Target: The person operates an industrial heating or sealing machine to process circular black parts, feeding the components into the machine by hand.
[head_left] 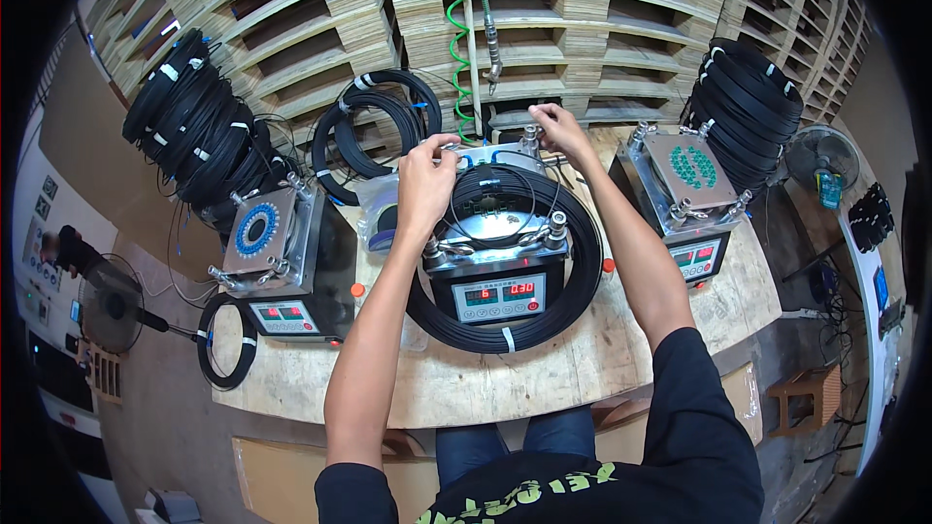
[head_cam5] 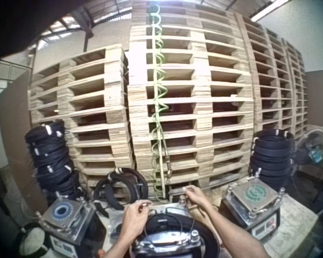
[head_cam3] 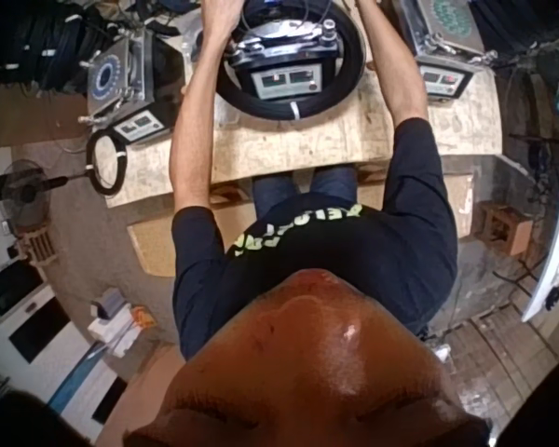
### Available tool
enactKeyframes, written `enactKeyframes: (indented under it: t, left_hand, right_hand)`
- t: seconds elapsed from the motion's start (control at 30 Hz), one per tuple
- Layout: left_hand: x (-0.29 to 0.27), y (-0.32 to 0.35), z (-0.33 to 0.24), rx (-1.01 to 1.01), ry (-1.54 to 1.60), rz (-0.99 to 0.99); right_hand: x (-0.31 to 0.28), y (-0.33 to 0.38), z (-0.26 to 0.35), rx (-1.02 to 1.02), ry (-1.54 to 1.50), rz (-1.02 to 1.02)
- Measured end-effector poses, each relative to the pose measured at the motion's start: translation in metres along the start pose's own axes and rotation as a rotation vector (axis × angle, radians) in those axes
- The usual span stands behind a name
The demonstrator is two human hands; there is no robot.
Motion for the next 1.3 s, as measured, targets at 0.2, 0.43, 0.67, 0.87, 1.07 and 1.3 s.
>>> enactKeyframes:
  t: [0.2,0.43,0.67,0.87,1.07,1.3]
  left_hand:
    - [0.0,0.0,-0.005,0.015,0.003,-0.024]
    - [0.003,-0.001,-0.004,0.02,0.014,-0.022]
    - [0.003,0.001,-0.002,0.023,0.019,-0.034]
    - [0.005,-0.001,-0.007,0.032,0.04,-0.05]
    - [0.006,-0.001,-0.007,0.035,0.09,-0.11]
    - [0.001,-0.011,0.017,-0.056,0.22,-0.049]
  right_hand:
    - [-0.003,0.035,0.015,-0.022,-0.308,0.282]
    - [-0.004,0.009,0.0,-0.093,-0.13,0.166]
    - [-0.007,0.007,0.004,-0.072,-0.101,0.089]
    - [-0.019,0.001,0.002,-0.075,-0.014,-0.025]
    - [-0.029,0.038,0.039,-0.429,0.33,-0.284]
    - [0.04,0.165,0.095,-0.605,0.384,-0.191]
Point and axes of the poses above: each hand's wrist, its own y-axis away from the middle knuckle, its own x-axis out of the palm, z = x × y, the point moved 7 cm from there along -y, towards the middle knuckle, and after that the axes turned 8 degrees about -y, right-handed, at the moved point
